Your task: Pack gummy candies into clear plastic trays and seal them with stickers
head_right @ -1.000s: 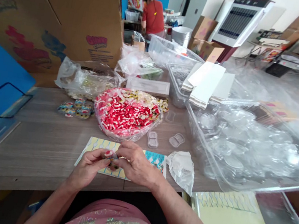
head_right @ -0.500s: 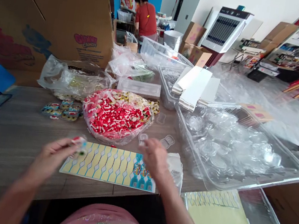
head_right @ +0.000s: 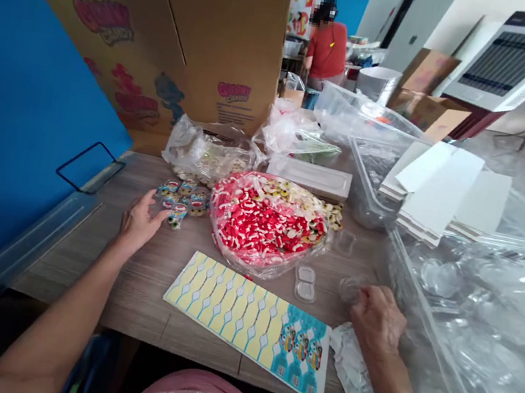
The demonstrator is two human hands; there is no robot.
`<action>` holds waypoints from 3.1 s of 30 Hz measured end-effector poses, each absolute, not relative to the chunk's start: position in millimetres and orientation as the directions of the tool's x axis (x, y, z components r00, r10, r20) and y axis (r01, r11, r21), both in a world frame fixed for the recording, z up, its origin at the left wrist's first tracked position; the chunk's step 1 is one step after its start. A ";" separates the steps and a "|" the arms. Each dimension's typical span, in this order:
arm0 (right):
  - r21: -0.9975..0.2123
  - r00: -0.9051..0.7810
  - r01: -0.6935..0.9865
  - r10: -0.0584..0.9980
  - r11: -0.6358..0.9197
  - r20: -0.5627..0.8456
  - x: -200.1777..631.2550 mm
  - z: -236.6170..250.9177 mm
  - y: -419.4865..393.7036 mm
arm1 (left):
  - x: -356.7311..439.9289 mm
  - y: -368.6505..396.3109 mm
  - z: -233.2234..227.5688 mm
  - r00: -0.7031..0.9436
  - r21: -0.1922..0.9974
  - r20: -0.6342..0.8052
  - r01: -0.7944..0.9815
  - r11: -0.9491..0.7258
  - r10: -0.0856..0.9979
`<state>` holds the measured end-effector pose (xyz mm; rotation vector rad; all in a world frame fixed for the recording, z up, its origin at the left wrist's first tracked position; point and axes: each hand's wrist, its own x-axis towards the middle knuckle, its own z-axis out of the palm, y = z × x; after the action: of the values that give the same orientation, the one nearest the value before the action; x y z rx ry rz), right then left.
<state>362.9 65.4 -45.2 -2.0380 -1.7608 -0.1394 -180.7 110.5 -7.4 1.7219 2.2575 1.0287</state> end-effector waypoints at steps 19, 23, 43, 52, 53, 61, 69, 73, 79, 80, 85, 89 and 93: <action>-0.263 -0.213 0.935 0.970 0.237 0.115 220.8 14.2 118.3 | 32.4 40.6 1.5 0.187 0.828 -0.350 -0.396 0.397 0.918; -0.088 -0.258 0.963 0.966 0.254 -0.027 210.3 4.6 143.9 | 28.1 42.0 5.5 0.186 0.801 -0.370 -0.432 0.414 0.910; -0.404 -0.367 0.761 0.850 0.509 0.379 214.1 15.0 101.8 | 16.9 43.7 7.1 0.277 0.615 -0.389 -0.632 0.471 0.879; -0.499 -0.392 0.736 0.889 0.457 0.236 190.9 26.8 79.6 | 37.7 29.6 -7.6 0.117 0.670 -0.405 -0.636 0.382 0.907; -0.572 -0.366 0.691 0.897 0.441 0.248 201.6 22.1 87.4 | 36.1 28.3 -9.5 0.115 0.665 -0.418 -0.637 0.390 0.901; -0.239 -0.091 0.963 0.986 0.123 0.140 252.7 2.0 159.0 | 41.0 18.0 -4.7 0.266 0.518 -0.464 -0.692 0.502 0.845; -0.544 -0.105 0.818 0.978 0.187 0.179 260.4 0.5 157.0 | 42.6 20.9 3.3 0.308 0.474 -0.440 -0.718 0.510 0.843; -0.772 -0.262 0.561 0.948 0.300 0.179 262.7 18.1 123.8 | 45.4 29.2 5.2 0.285 0.455 -0.438 -0.748 0.483 0.853; -0.820 -0.460 0.448 0.878 0.357 0.130 224.5 41.4 67.9 | 59.5 34.4 7.2 0.279 0.357 -0.423 -0.823 0.442 0.862; -0.787 -0.486 0.481 0.865 0.387 0.128 217.0 42.0 61.9 | 60.9 34.3 8.0 0.270 0.337 -0.420 -0.840 0.425 0.866; -0.448 -0.469 0.735 0.859 0.509 0.206 185.2 37.6 42.4 | 60.6 30.6 9.8 0.232 0.306 -0.424 -0.873 0.379 0.875; -0.422 -0.355 0.766 0.867 0.484 0.350 187.3 32.2 48.0 | 53.8 27.1 5.4 0.239 0.312 -0.423 -0.867 0.388 0.874; -0.432 -0.120 0.854 0.917 0.290 0.380 225.3 19.6 90.0 | 48.2 27.8 3.8 0.285 0.298 -0.409 -0.856 0.422 0.867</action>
<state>225.3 90.0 19.6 -1.5775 -1.9847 0.1417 48.2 27.8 3.8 0.0221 0.5613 1.1523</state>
